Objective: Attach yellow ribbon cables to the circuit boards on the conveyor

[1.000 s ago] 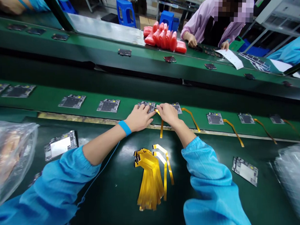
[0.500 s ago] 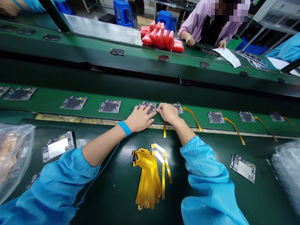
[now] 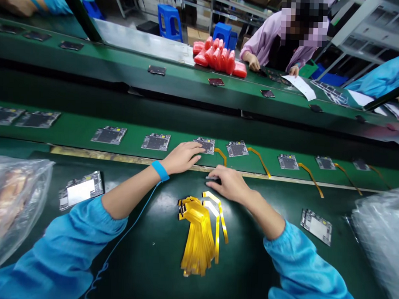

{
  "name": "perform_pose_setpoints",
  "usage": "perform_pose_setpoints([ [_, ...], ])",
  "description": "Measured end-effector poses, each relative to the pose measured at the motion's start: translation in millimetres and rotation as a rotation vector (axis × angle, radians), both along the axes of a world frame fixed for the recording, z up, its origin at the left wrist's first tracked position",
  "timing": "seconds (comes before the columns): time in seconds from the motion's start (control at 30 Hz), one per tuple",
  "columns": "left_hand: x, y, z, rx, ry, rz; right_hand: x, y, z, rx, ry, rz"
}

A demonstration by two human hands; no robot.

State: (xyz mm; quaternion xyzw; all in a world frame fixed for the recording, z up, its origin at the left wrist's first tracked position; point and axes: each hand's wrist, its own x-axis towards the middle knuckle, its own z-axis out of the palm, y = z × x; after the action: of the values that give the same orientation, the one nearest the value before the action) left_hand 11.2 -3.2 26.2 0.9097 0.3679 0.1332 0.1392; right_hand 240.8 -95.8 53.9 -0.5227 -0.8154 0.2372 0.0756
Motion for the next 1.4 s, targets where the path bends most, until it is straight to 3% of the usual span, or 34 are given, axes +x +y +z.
perform_pose_setpoints([
  [0.17,-33.8,7.3,3.1,0.032,-0.014,0.141,-6.1,-26.4,0.3,-0.092,-0.081,0.078],
  [0.33,-76.2,28.9,2.5,0.007,-0.025,0.396,1.8,-27.5,-5.8,-0.115,-0.008,0.059],
  [0.47,-86.6,37.3,4.2,-0.045,0.046,0.481,8.7,-20.5,-5.0,-0.162,0.103,-0.020],
  [0.6,-73.8,37.0,8.4,-0.123,0.137,0.464,7.1,-2.8,-4.9,-0.145,0.308,-0.114],
  [0.73,-58.5,36.8,7.6,-0.103,0.201,0.453,-5.0,19.3,-9.0,-0.112,0.388,-0.193],
  [1.0,-43.4,38.8,3.8,-0.064,0.203,0.462,-39.5,62.1,-18.6,-0.146,0.476,-0.210],
  [1.17,-49.3,38.0,5.9,-0.126,0.165,0.452,-63.8,91.6,-33.4,-0.138,0.506,-0.274],
  [1.4,-65.9,32.6,-6.2,-0.092,0.039,0.296,-89.5,112.9,-40.6,-0.093,0.339,-0.412],
])
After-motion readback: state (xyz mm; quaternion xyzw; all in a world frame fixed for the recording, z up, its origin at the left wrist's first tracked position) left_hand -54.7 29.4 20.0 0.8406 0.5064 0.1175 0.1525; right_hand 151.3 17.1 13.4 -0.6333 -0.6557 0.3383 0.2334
